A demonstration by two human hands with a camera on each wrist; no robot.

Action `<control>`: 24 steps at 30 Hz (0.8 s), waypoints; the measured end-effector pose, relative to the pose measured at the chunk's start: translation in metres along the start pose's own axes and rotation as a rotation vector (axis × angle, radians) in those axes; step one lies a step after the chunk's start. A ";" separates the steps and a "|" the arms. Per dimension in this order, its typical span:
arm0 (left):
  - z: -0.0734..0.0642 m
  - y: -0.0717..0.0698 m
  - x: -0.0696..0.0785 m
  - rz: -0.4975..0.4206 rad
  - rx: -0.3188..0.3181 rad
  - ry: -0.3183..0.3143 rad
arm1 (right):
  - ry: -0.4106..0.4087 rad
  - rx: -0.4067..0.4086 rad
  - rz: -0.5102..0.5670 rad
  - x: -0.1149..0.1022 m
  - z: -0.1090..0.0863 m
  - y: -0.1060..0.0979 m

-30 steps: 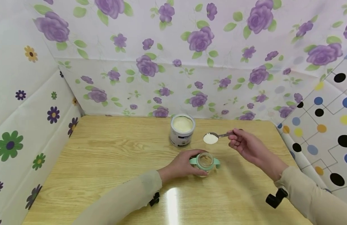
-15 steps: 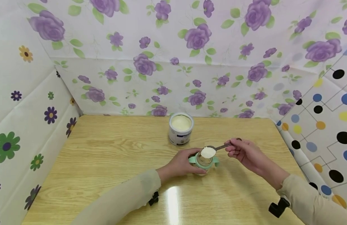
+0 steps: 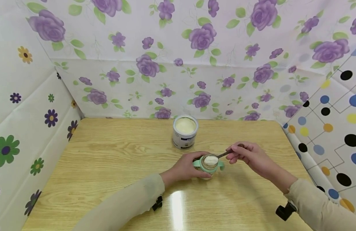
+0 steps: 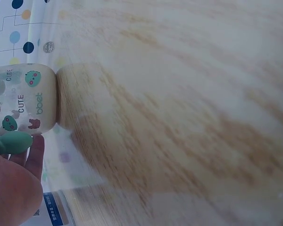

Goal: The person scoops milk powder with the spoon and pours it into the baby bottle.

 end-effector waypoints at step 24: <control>0.000 0.001 0.002 0.016 0.006 -0.010 | 0.122 -0.033 0.290 0.003 0.007 0.011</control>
Point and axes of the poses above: each hand's wrist, its own z-axis towards the middle knuckle, its own y-axis out of the palm, x = y × z, the point moved 2 cm from there along z, towards the middle knuckle, and after that the axes turned 2 degrees about -z, right-handed, at the moved point
